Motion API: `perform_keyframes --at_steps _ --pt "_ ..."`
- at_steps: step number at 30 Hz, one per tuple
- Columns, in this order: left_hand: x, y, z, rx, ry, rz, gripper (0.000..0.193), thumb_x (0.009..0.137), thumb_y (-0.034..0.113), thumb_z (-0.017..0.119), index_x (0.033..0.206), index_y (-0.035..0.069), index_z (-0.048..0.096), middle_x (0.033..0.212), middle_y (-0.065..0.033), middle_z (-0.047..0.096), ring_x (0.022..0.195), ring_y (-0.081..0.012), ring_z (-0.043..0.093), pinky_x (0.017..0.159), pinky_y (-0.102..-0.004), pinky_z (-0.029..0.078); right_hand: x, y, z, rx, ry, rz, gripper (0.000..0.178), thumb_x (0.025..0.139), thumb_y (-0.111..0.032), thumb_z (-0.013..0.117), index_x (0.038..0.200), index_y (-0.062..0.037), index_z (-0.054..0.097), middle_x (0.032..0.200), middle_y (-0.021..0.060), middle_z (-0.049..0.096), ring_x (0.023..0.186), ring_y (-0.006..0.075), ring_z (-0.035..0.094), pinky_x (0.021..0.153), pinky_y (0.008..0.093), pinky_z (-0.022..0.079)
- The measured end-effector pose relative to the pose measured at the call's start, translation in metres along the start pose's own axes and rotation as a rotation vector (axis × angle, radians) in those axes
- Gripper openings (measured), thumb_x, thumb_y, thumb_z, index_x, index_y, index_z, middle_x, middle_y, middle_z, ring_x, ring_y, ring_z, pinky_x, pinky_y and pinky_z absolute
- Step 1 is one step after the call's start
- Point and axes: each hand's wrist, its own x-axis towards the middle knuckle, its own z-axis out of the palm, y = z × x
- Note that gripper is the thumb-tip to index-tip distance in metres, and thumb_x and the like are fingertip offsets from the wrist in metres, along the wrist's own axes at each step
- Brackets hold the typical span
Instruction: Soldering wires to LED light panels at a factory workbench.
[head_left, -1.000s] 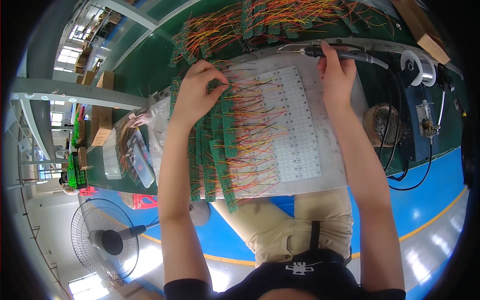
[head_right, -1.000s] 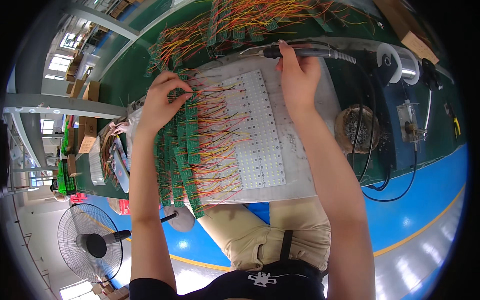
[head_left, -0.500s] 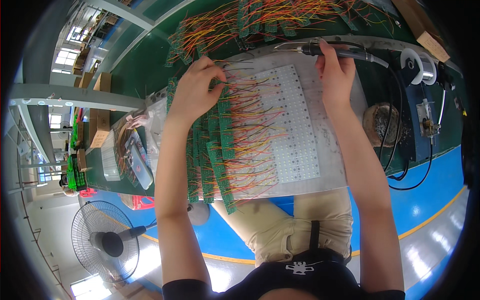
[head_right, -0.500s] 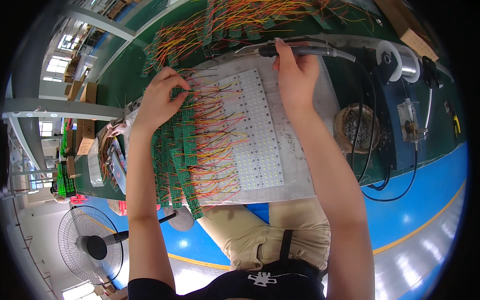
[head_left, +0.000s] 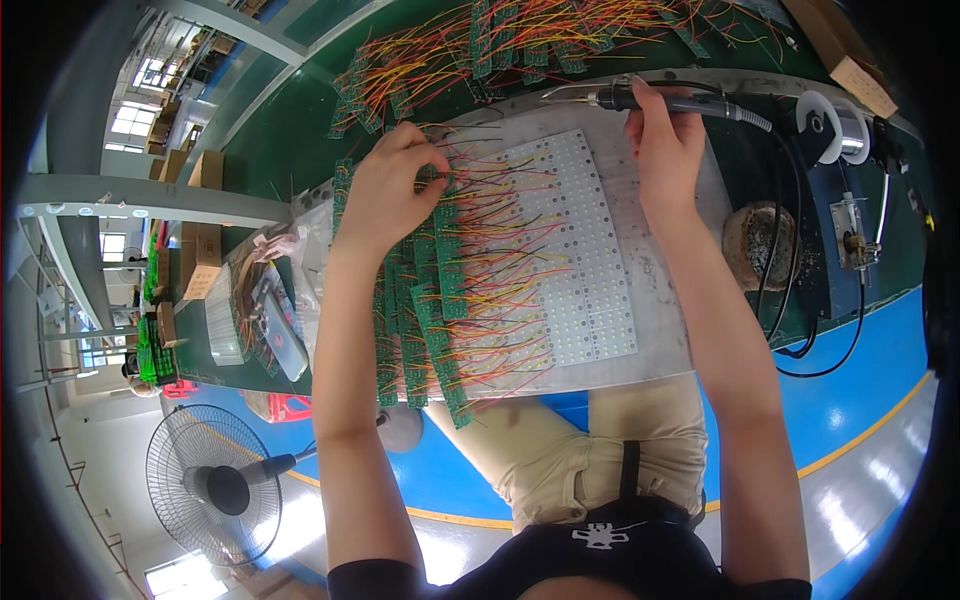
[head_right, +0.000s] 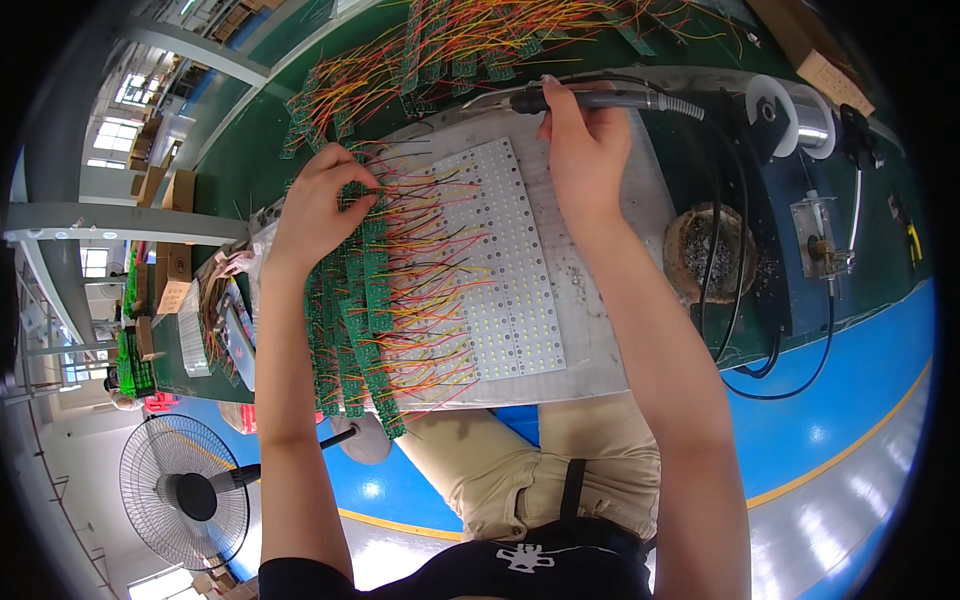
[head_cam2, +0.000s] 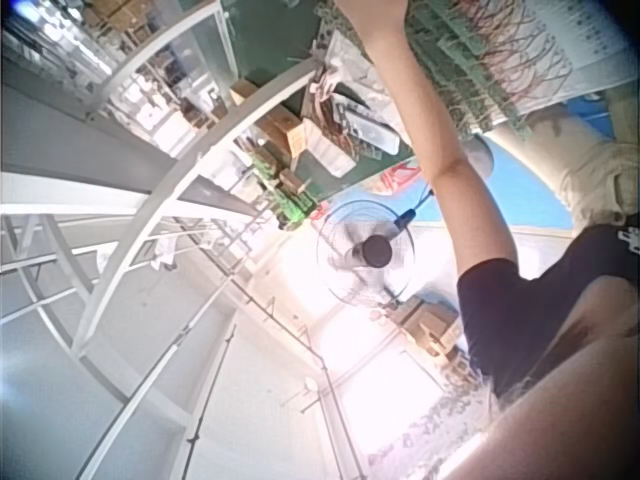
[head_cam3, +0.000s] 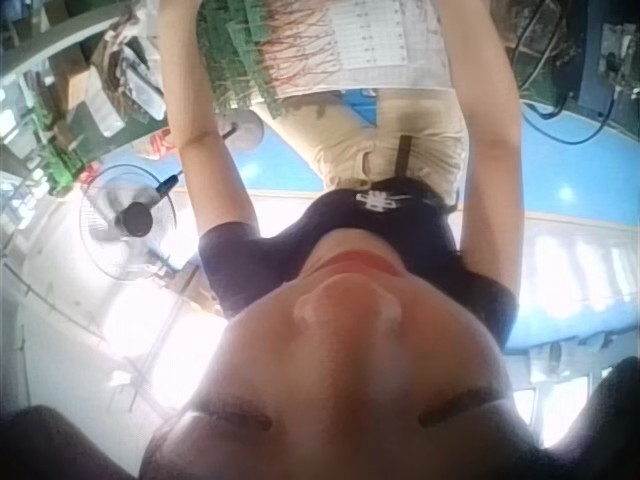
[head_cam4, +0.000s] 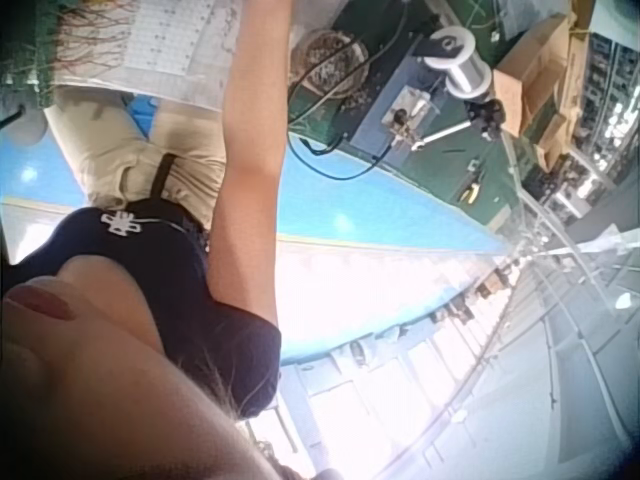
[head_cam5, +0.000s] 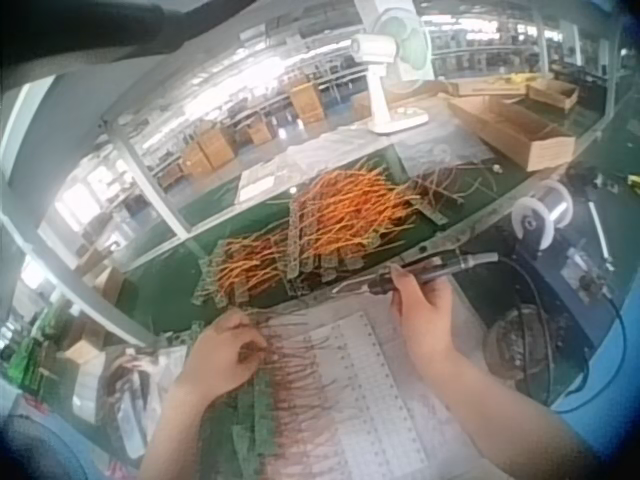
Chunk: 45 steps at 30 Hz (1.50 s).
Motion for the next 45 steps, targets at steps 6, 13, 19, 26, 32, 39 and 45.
perform_keyframes --at_steps 6,13,19,26,32,39,45 --pt "-0.001 -0.001 0.002 0.004 -0.001 0.008 0.016 0.066 0.005 0.069 0.081 0.005 0.064 0.083 -0.0089 0.053 0.084 -0.0277 0.056 0.074 -0.0364 0.045 0.0 0.001 0.001 -0.008 0.007 0.008 0.014 0.084 -0.013 0.065 0.083 -0.0049 0.054 0.065 -0.0004 0.052 0.053 0.0059 0.046 0.049 0.0207 0.035" --pt "0.005 -0.004 0.007 -0.034 -0.051 0.047 0.012 0.068 0.006 0.069 0.078 0.005 0.062 0.085 -0.0091 0.052 0.087 -0.0283 0.054 0.075 -0.0364 0.043 -0.001 0.001 0.001 -0.011 0.015 0.015 0.014 0.084 -0.014 0.065 0.081 -0.0053 0.054 0.065 -0.0004 0.052 0.053 0.0059 0.046 0.05 0.0204 0.035" --pt "0.02 -0.007 0.018 -0.071 -0.136 0.095 0.013 0.068 0.007 0.071 0.076 0.004 0.061 0.085 -0.0087 0.051 0.086 -0.0276 0.054 0.075 -0.0352 0.043 -0.001 0.0 0.001 -0.029 0.034 0.044 0.015 0.083 -0.015 0.065 0.08 -0.006 0.053 0.063 -0.0005 0.051 0.053 0.0059 0.046 0.049 0.0203 0.034" --pt "0.021 -0.012 0.022 -0.162 -0.176 0.101 0.013 0.069 0.005 0.07 0.076 0.004 0.059 0.085 -0.0078 0.051 0.084 -0.0243 0.054 0.071 -0.0326 0.043 -0.001 0.0 -0.001 -0.005 0.016 0.043 0.016 0.083 -0.016 0.065 0.08 -0.0062 0.053 0.061 -0.001 0.051 0.052 0.005 0.045 0.047 0.0199 0.032" --pt "0.021 -0.002 0.026 -0.278 -0.177 0.073 0.012 0.072 0.004 0.068 0.08 0.003 0.059 0.08 -0.005 0.053 0.074 -0.016 0.053 0.062 -0.028 0.042 -0.002 -0.002 0.0 -0.045 0.024 0.038 0.018 0.083 -0.018 0.065 0.079 -0.006 0.052 0.058 -0.0006 0.05 0.05 0.0046 0.044 0.043 0.0198 0.03" --pt "0.02 0.012 0.041 -0.392 -0.159 -0.002 0.011 0.077 0.003 0.066 0.084 0.002 0.057 0.071 -0.0054 0.058 0.064 -0.0138 0.055 0.058 -0.0279 0.043 -0.002 0.0 0.0 -0.057 -0.01 0.019 0.018 0.083 -0.018 0.065 0.079 -0.0054 0.052 0.057 -0.0003 0.05 0.049 0.0052 0.045 0.044 0.0203 0.031" --pt "0.019 0.02 0.042 -0.362 -0.147 -0.011 0.014 0.076 0.003 0.065 0.087 0.002 0.056 0.071 -0.007 0.059 0.065 -0.0164 0.058 0.059 -0.029 0.046 0.0 0.003 0.0 -0.08 0.02 0.0 0.018 0.084 -0.017 0.063 0.078 -0.0074 0.049 0.053 -0.0005 0.045 0.044 0.0061 0.038 0.039 0.022 0.026"
